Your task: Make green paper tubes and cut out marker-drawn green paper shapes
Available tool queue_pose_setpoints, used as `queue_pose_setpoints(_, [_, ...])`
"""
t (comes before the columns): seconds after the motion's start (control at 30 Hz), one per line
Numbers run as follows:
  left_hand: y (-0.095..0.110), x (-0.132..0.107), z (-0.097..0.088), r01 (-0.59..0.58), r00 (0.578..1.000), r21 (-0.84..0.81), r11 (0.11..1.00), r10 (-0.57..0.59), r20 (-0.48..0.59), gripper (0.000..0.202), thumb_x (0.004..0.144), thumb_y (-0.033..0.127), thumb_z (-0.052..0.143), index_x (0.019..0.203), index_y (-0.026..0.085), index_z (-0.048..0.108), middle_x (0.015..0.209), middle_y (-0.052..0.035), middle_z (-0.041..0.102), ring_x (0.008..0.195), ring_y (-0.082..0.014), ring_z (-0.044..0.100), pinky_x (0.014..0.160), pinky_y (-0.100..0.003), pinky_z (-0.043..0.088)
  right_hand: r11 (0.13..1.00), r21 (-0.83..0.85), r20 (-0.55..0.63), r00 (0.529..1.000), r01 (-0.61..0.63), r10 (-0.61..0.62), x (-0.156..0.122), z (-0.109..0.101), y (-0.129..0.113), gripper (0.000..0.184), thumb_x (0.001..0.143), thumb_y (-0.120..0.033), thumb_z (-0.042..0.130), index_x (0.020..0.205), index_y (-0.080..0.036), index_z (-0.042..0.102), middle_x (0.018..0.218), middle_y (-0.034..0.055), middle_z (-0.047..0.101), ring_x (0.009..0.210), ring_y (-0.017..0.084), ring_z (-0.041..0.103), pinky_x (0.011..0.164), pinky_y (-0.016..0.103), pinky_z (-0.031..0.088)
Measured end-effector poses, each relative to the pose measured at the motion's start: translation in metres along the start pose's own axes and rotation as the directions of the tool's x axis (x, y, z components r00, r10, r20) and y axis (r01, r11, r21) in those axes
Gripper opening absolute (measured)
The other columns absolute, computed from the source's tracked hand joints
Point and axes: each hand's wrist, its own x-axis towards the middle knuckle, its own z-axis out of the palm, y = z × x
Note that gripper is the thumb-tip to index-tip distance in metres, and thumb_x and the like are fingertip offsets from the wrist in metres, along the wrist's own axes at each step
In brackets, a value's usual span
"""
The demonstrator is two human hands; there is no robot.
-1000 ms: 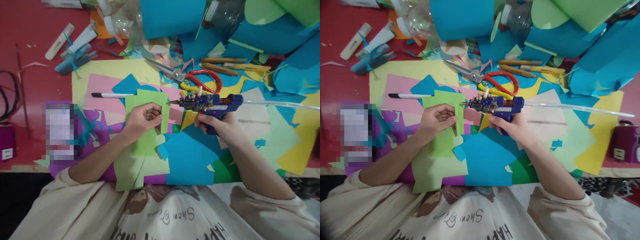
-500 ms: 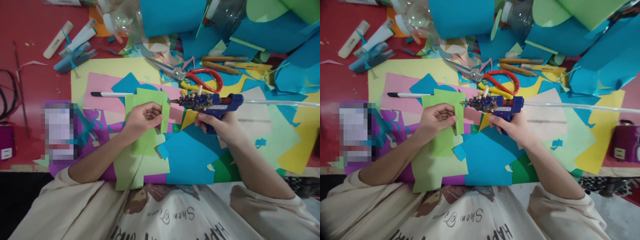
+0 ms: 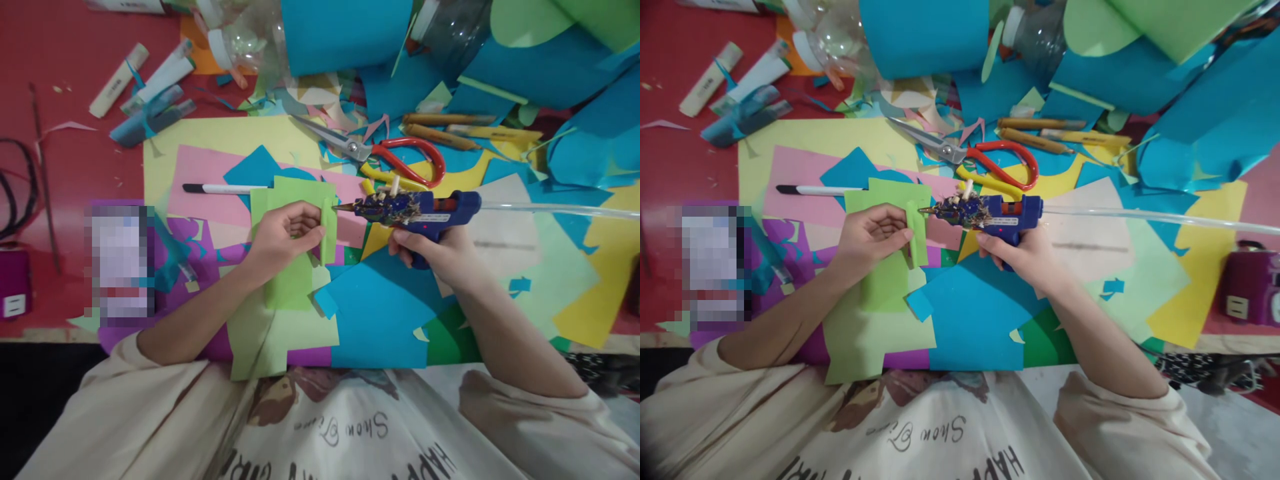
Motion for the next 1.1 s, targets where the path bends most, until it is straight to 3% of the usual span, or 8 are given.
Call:
queue_pose_setpoints(0.53, [-0.0023, 0.0025, -0.0029, -0.08, 0.995, 0.033, 0.996, 0.082, -0.058, 0.026, 0.065, 0.035, 0.077, 0.073, 0.016, 0.061, 0.065, 0.0024, 0.061, 0.06, -0.0086, 0.059, 0.059, -0.02, 0.052, 0.999, -0.021, 0.04, 0.999, -0.03, 0.031, -0.0031, 0.0006, -0.0028, 0.023, 0.066, -0.035, 0.069, 0.056, -0.019, 0.055, 0.051, 0.0004, 0.059, 0.038, 0.006, 0.044, 0.036, 0.019, 0.038])
queue_pose_setpoints(1.1, [0.0017, 0.0074, -0.0056, -0.163, 0.975, 0.025, 0.986, 0.165, -0.152, 0.018, 0.065, 0.025, 0.074, 0.067, 0.017, 0.058, 0.06, 0.0037, 0.061, 0.056, -0.0085, 0.061, 0.054, -0.018, 0.053, 0.997, -0.06, 0.065, 0.997, -0.048, 0.052, -0.0052, 0.0026, -0.0061, 0.021, 0.064, -0.035, 0.068, 0.058, -0.019, 0.055, 0.052, -0.0002, 0.059, 0.039, 0.006, 0.045, 0.035, 0.019, 0.039])
